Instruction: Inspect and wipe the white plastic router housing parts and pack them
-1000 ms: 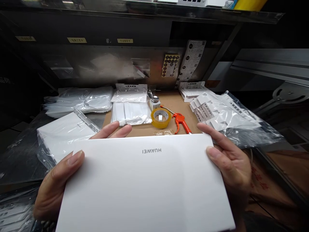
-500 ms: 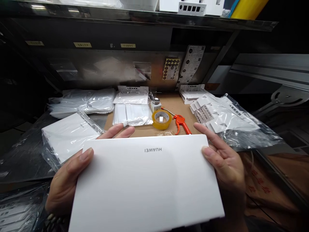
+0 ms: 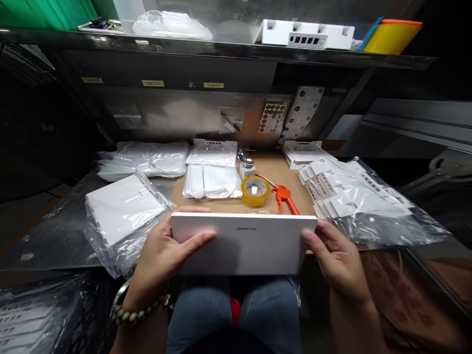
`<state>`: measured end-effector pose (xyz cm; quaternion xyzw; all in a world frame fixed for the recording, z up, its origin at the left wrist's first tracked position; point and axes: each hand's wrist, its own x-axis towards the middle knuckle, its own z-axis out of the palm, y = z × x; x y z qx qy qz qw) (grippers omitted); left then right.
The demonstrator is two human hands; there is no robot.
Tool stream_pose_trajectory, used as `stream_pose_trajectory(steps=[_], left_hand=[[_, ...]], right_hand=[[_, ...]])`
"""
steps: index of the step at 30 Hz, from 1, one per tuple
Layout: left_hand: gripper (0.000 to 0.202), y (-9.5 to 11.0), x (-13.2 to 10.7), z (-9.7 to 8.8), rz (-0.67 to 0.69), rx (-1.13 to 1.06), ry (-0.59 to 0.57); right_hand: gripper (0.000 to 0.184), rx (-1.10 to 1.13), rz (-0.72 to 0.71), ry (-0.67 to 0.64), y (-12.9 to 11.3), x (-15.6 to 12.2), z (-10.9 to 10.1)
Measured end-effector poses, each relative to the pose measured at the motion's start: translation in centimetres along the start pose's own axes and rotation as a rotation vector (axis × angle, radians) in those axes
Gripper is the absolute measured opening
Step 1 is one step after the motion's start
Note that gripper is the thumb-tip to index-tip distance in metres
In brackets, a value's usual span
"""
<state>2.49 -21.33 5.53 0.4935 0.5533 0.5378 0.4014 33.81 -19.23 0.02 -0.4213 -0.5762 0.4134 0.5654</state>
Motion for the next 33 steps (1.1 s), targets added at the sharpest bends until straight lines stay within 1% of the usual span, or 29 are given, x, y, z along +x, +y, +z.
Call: stream_pose_trajectory(steps=[1, 2, 5, 8, 12, 15, 19, 23, 26, 28, 29, 31, 32, 33], left_hand=[[0.038, -0.6, 0.5, -0.1, 0.062, 0.052, 0.025], [0.032, -1.3, 0.9, -0.2, 0.11, 0.059, 0.026], [0.016, -3.0, 2.1, -0.2, 0.26, -0.029, -0.048], [0.009, -3.8, 2.7, 0.0, 0.387, -0.076, -0.081], [0.008, -3.9, 2.8, 0.2, 0.463, -0.081, -0.125], [0.01, -3.9, 2.9, 0.3, 0.484, -0.067, -0.151], [0.015, -4.1, 3.1, 0.4, 0.472, -0.088, -0.167], [0.014, -4.3, 3.1, 0.3, 0.443, -0.1, -0.191], [0.015, -4.6, 2.9, 0.1, 0.418, -0.104, -0.189], [0.019, -4.6, 2.9, 0.1, 0.398, -0.112, -0.183], [0.026, -4.6, 2.9, 0.1, 0.387, -0.115, -0.187], [0.05, -4.5, 2.9, 0.4, 0.304, -0.176, -0.171], [0.063, -4.4, 2.9, 0.5, 0.229, -0.257, -0.113], [0.07, -4.3, 2.9, 0.6, 0.127, -0.364, -0.017]], right_hand=[[0.019, -0.029, -0.055, 0.003, 0.3, 0.0, 0.2], [0.019, -0.047, -0.108, -0.004, 0.5, 0.1, 0.4], [0.023, -0.038, -0.218, -0.071, 1.1, 0.4, 1.0], [0.025, -0.003, -0.268, -0.135, 1.3, 0.8, 1.0], [0.027, -0.003, -0.292, -0.137, 1.9, 0.9, 0.4], [0.026, -0.01, -0.283, -0.132, 2.6, 0.8, -0.1], [0.026, 0.005, -0.276, -0.137, 3.4, 0.8, -0.2], [0.024, 0.002, -0.282, -0.137, 3.7, 1.0, 0.1], [0.023, -0.015, -0.273, -0.126, 4.0, 0.9, 0.1], [0.023, -0.033, -0.262, -0.115, 4.3, 0.8, 0.0], [0.024, -0.044, -0.259, -0.108, 4.5, 0.7, 0.0], [0.026, -0.061, -0.274, -0.094, 4.8, 0.6, 0.0], [0.027, -0.062, -0.294, -0.086, 4.9, 0.6, 0.1], [0.029, -0.057, -0.32, -0.081, 4.8, 0.6, 0.1]])
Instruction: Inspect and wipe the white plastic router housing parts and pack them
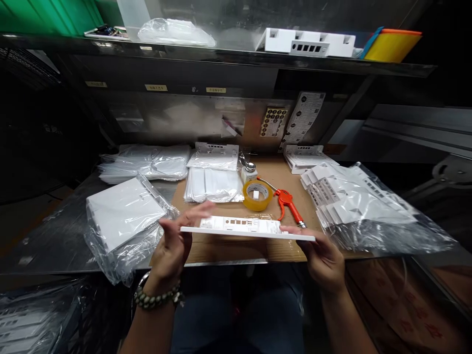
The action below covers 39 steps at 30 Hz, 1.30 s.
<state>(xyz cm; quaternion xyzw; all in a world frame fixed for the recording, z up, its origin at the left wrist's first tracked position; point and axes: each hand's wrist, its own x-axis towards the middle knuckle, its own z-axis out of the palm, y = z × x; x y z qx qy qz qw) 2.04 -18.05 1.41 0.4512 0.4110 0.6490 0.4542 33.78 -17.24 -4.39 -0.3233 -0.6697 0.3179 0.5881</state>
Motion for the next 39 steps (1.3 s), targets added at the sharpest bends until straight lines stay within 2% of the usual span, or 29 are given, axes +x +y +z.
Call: stream_pose_trajectory(steps=[2, 3, 4, 6, 7, 9, 11, 13, 15, 17, 19, 20, 24, 26, 28, 29, 32, 34, 35, 37, 39], left_hand=[[0.063, 0.1, -0.1, -0.1, -0.232, -0.247, 0.241], [0.057, 0.0, -0.2, -0.3, -0.372, -0.375, 0.288], [0.057, 0.0, -0.5, -0.7, -0.508, -0.496, 0.268], [0.064, -0.3, -1.0, -2.0, -0.753, -0.716, 0.088], [0.065, -0.5, -1.4, -2.8, -0.824, -0.816, -0.009], [0.063, -0.9, -1.9, -4.4, -0.875, -0.979, -0.138], [0.064, -1.2, -2.2, -6.0, -0.846, -1.111, -0.225], [0.067, -1.4, -2.3, -7.1, -0.789, -1.203, -0.249], [0.066, -1.2, -2.1, -7.7, -0.771, -1.236, -0.205], [0.063, -0.8, -1.9, -7.9, -0.755, -1.226, -0.126], [0.056, -0.5, -1.8, -7.9, -0.68, -1.207, -0.078], [0.052, -0.3, -1.8, -7.9, -0.623, -1.195, -0.091], [0.045, -0.4, -2.0, -8.9, -0.477, -1.151, -0.309], [0.046, -0.6, -1.9, -9.6, -0.429, -1.154, -0.351], [0.044, -0.8, -1.7, -10.1, -0.377, -1.146, -0.295], [0.041, -0.8, -1.5, -10.1, -0.358, -1.127, -0.231], [0.044, -0.4, -1.0, -9.1, -0.354, -1.028, 0.07], [0.057, 0.2, -0.9, -8.0, -0.381, -0.956, 0.246], [0.063, 0.5, -0.9, -7.5, -0.39, -0.926, 0.295], [0.076, 1.0, -1.1, -6.9, -0.37, -0.889, 0.317], [0.086, 1.2, -1.3, -6.8, -0.298, -0.901, 0.26]], right_hand=[[0.03, 0.024, -0.061, -0.021, -0.4, 0.3, 0.1], [0.029, 0.039, -0.093, -0.064, -0.8, 0.6, 0.0], [0.029, 0.052, -0.126, -0.124, -1.3, 1.1, 0.0], [0.029, 0.056, -0.2, -0.282, -2.2, 2.7, -0.2], [0.029, 0.044, -0.23, -0.371, -2.5, 3.7, -0.3], [0.028, 0.016, -0.254, -0.518, -2.7, 6.4, -0.4], [0.03, -0.096, -0.192, -0.57, -1.9, 9.6, -0.1], [0.032, -0.348, -0.06, -0.55, -0.2, 13.1, 0.7], [0.026, -0.614, 0.063, -0.568, 2.2, 16.1, 2.0], [0.021, -0.738, 0.124, -0.641, 4.7, 18.4, 3.4], [0.022, -0.798, 0.153, -0.693, 6.8, 19.6, 4.7], [0.022, -0.829, 0.165, -0.705, 7.5, 19.8, 5.1], [0.015, -0.859, 0.185, -0.719, 8.5, 19.9, 4.9], [0.011, -0.841, 0.202, -0.68, 8.1, 20.1, 4.1], [0.021, -0.843, 0.235, -0.568, 7.6, 20.7, 3.5], [0.029, -0.852, 0.253, -0.495, 7.4, 21.1, 3.4], [0.04, -0.879, 0.306, -0.313, 7.3, 22.3, 4.0], [0.048, -0.878, 0.334, -0.257, 7.7, 22.9, 4.9], [0.052, -0.872, 0.346, -0.244, 8.1, 23.1, 5.4], [0.053, -0.854, 0.368, -0.234, 8.9, 23.4, 6.2], [0.045, -0.836, 0.388, -0.233, 9.6, 23.4, 6.7]])
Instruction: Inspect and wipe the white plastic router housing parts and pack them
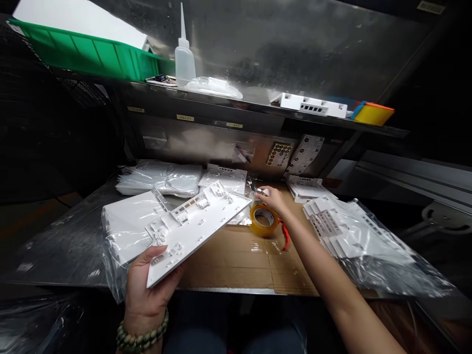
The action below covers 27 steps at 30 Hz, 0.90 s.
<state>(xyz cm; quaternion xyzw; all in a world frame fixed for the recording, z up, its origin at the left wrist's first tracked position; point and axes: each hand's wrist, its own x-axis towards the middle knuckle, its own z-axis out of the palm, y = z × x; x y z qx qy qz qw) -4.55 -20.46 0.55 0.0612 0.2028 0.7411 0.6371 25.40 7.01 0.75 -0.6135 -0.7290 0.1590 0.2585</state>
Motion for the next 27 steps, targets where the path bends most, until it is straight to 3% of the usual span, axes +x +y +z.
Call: stream_pose_trajectory(steps=[4, 7, 23, 27], left_hand=[[0.092, 0.6, -0.2, -0.2, 0.033, -0.112, -0.213], [0.091, 0.5, -0.1, 0.1, 0.022, -0.162, -0.261], [0.09, -0.2, 0.0, 0.0, -0.027, -0.147, -0.141], [0.09, -0.2, -0.1, 0.2, 0.016, -0.11, -0.114]], right_hand=[[0.043, 0.014, 0.013, -0.003, 0.5, 0.3, 0.5], [0.044, -0.009, 0.016, 0.002, 0.4, 0.3, 0.2], [0.042, -0.104, 0.021, -0.043, -1.0, -0.1, -0.5], [0.057, -0.087, 0.027, -0.02, -1.0, -0.2, -1.0]])
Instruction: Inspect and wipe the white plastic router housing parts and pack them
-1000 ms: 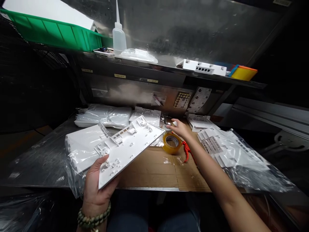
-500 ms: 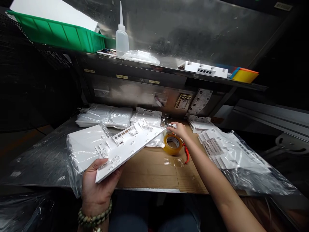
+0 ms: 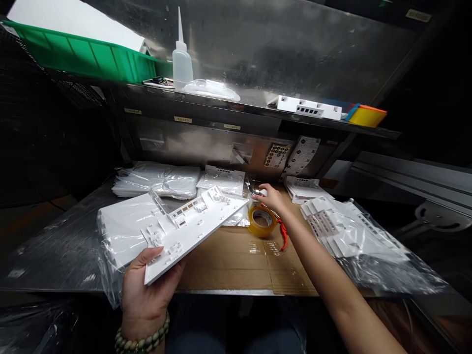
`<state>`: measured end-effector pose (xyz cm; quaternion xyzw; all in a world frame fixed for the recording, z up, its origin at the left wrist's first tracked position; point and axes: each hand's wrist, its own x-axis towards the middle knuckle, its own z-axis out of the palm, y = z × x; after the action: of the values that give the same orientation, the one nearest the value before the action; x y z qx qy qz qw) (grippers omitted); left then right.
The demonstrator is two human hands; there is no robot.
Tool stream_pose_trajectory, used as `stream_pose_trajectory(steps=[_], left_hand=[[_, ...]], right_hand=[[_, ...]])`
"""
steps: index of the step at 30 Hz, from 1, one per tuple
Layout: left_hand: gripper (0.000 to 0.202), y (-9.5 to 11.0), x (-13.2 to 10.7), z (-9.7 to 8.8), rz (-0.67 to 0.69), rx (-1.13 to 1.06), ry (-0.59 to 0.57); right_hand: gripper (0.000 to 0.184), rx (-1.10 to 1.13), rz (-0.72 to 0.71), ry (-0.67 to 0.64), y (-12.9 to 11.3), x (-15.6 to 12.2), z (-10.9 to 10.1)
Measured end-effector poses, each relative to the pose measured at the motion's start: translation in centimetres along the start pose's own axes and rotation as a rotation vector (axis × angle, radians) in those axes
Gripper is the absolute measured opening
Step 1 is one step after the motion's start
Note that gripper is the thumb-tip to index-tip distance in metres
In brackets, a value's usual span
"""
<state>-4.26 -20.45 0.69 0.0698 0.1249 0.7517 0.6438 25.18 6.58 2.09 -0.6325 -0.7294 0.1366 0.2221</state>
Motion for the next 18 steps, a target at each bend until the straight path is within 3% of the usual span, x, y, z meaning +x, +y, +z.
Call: stream_pose_trajectory(steps=[2, 6, 12, 18], left_hand=[[0.09, -0.1, 0.0, 0.5, 0.031, 0.015, 0.035], [0.088, -0.6, 0.0, 1.9, 0.096, 0.015, 0.089], [0.085, -1.1, 0.3, 3.4, 0.13, 0.041, 0.122], [0.086, -1.5, 0.2, 3.9, 0.11, 0.004, 0.104]], right_hand=[[0.06, 0.002, 0.031, 0.013, 0.0, 0.2, -0.4], [0.046, -0.032, 0.053, -0.002, -0.1, 0.8, -1.3], [0.026, -0.14, -0.107, 0.012, -0.4, 0.9, -2.0], [0.023, -0.183, -0.202, 0.033, -0.4, 0.4, -1.4]])
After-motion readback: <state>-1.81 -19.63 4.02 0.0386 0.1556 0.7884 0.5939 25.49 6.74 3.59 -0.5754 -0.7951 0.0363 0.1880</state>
